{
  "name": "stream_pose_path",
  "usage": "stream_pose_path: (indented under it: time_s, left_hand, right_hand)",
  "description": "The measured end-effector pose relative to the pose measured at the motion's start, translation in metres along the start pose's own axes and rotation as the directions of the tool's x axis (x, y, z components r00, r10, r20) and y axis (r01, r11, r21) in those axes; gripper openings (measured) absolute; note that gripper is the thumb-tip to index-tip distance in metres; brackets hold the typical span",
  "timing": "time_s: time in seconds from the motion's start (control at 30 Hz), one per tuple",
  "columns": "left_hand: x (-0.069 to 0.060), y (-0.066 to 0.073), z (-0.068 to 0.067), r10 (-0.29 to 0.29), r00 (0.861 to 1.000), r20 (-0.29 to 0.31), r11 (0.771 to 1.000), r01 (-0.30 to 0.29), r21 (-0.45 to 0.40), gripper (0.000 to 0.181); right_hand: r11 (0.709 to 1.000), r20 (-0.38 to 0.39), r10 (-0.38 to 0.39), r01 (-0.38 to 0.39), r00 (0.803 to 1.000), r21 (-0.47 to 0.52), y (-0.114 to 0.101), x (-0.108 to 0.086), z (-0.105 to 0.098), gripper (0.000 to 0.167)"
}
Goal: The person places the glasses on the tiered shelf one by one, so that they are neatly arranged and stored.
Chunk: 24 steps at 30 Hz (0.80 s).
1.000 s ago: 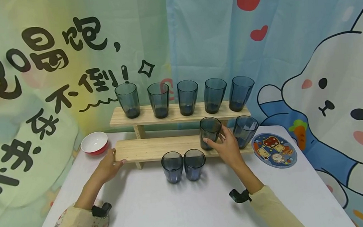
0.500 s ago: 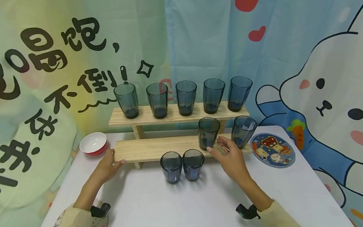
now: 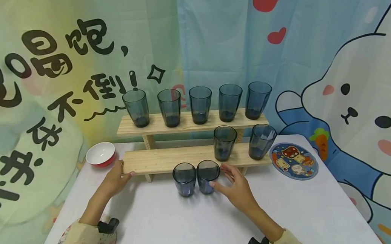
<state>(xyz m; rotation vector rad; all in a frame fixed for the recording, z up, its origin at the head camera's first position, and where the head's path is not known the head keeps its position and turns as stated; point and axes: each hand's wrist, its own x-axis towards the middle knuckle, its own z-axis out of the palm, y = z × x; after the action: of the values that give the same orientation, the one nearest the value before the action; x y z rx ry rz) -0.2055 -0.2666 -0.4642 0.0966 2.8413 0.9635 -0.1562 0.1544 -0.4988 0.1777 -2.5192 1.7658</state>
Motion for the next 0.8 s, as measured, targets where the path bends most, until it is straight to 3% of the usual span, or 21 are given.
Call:
stream_pose_path:
  time_s: [0.4,0.8]
  left_hand:
    - [0.001,0.001,0.000,-0.027,1.000,0.012,1.000,0.027,-0.011,0.072]
    - [0.000,0.000,-0.001,-0.024,1.000,0.011,1.000,0.025,-0.011,0.073]
  right_hand:
    - [1.000,0.033,0.002,-0.003,0.999,0.023,0.014,0.007,0.024,0.086]
    - [0.999,-0.007,-0.042,0.042,0.999,0.001,0.015,0.007,0.031,0.079]
